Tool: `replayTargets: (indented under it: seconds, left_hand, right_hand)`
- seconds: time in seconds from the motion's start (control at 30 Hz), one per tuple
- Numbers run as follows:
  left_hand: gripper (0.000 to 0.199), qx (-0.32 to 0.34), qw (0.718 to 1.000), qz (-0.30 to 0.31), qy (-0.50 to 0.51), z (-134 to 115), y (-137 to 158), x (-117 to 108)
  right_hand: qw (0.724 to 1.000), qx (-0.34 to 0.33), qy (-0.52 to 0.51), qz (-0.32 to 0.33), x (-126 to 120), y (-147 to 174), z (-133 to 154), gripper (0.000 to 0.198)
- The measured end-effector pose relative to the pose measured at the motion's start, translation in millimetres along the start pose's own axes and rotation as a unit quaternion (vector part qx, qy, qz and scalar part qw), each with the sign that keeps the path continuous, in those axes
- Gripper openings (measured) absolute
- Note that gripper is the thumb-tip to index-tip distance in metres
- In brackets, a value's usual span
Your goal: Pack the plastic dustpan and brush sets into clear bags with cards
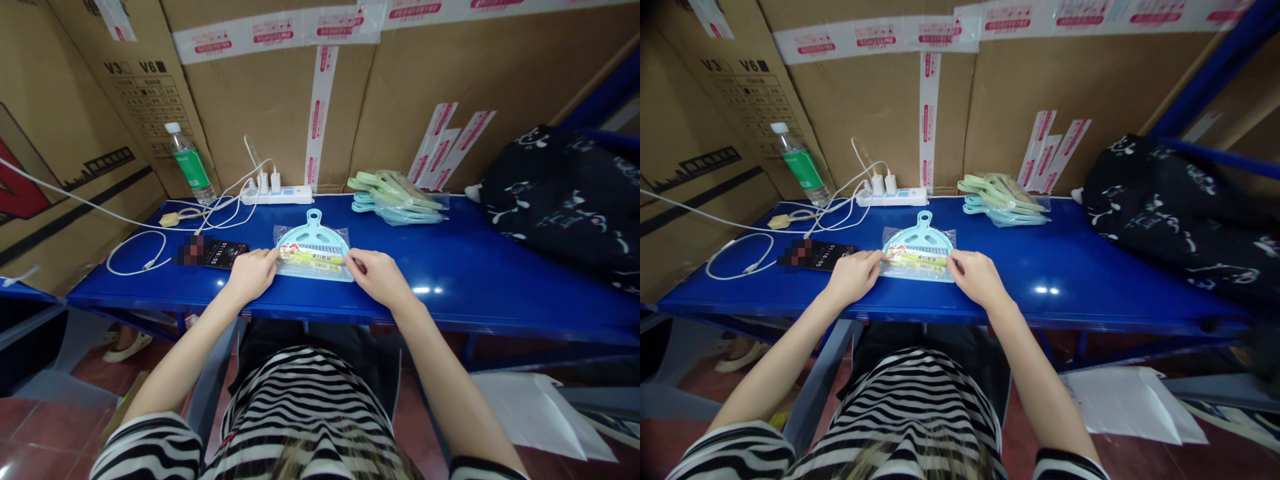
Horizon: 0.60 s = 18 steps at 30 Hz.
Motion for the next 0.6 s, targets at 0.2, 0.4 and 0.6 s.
replayTargets:
  seconds: [0.2, 0.4, 0.6]
  left_hand:
    - [0.026, 0.012, 1.0, -0.01, 0.003, -1, 0, 1]
    - [0.03, 0.104, 0.991, -0.087, 0.002, -5, 4, -4]
    - [0.031, 0.263, 0.961, -0.042, 0.07, -20, 10, -7]
  right_hand:
    - [1.0, -0.019, -0.007, 0.015, 3, 0, 0, 0.008]
    - [1.0, -0.021, -0.009, 0.019, 6, -1, -3, 0.005]
    - [1.0, -0.016, -0.015, 0.017, 7, -1, -3, 0.01]
Point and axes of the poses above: each hand's wrist, its own y-axis away from the middle knuckle, its own x-axis out of the palm, z = x × y, the point moved 4 cm from there along -y, towards the middle knuckle, and after that the axes turned 7 degrees about -x, right-handed, at the moved point
